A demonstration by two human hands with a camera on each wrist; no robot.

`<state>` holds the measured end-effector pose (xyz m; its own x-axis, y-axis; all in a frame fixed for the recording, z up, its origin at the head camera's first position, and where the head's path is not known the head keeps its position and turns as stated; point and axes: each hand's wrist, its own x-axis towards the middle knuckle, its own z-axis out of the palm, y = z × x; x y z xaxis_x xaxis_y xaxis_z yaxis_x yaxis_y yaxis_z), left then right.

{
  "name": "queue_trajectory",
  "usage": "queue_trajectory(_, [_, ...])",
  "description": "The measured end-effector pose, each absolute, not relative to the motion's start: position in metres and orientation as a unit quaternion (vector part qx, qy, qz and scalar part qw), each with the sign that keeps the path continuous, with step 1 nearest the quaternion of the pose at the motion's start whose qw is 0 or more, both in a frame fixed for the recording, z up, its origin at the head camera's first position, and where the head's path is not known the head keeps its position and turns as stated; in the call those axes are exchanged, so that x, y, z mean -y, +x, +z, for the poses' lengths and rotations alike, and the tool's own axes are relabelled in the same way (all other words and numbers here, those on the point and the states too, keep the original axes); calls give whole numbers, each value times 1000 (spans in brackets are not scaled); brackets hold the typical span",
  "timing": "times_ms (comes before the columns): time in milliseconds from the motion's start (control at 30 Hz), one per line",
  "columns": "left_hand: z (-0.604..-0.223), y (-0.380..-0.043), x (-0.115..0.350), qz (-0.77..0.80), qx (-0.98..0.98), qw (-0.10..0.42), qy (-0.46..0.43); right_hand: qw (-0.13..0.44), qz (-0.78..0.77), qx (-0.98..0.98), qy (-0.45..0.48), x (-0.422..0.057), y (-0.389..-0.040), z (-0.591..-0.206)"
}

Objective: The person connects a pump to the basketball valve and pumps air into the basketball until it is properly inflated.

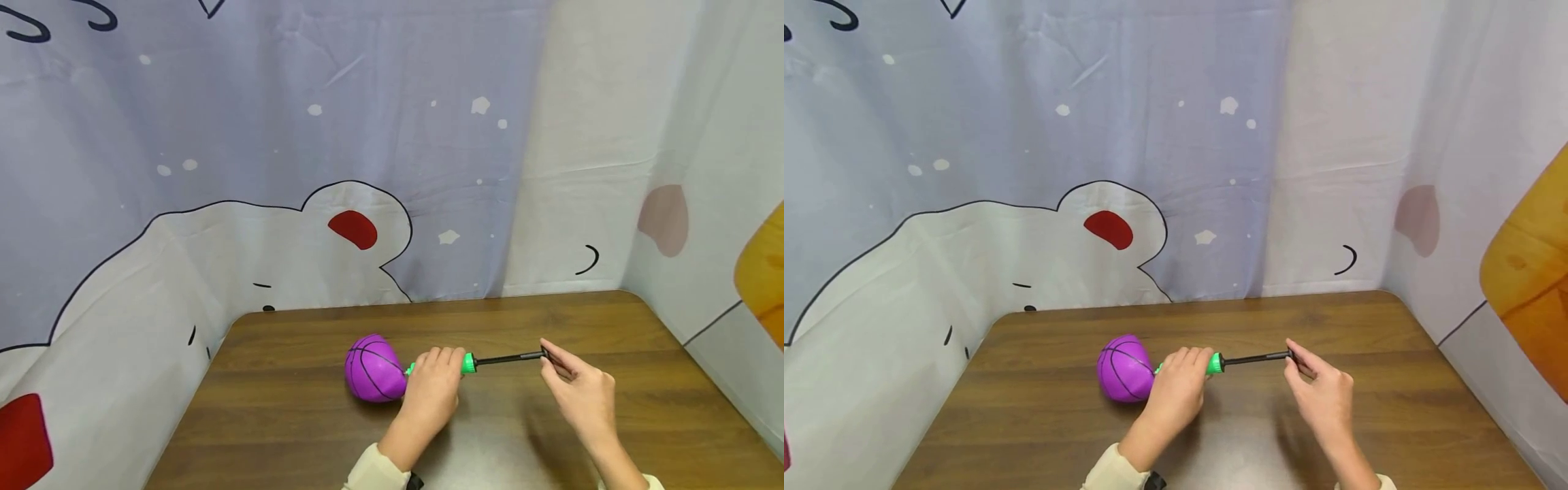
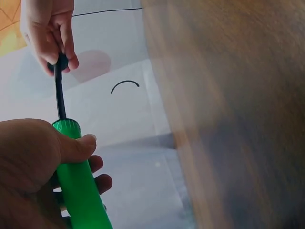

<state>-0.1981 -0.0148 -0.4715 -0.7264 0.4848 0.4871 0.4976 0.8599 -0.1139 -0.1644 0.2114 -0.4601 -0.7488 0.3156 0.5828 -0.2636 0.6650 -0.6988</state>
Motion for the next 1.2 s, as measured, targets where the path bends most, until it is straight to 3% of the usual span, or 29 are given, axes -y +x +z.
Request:
queue_trajectory(267, [-469, -198, 17, -11, 927, 275, -256, 348, 398, 848, -8, -205, -164, -462])
queue_trajectory(567, [-465, -196, 13, -4, 930, 263, -257, 387, 382, 837, 57, -167, -168, -470])
queue_trajectory(767, [-470, -195, 12, 3, 920, 279, -275, 371, 392, 836, 97, -149, -167, -480])
queue_trajectory(1033, [-470, -198, 18, -22, 913, 288, -288, 405, 359, 832, 121, -164, -170, -475])
queue_trajectory(1200, [-468, -199, 22, -26, 914, 291, -282, 386, 372, 842, 57, -184, -169, -465])
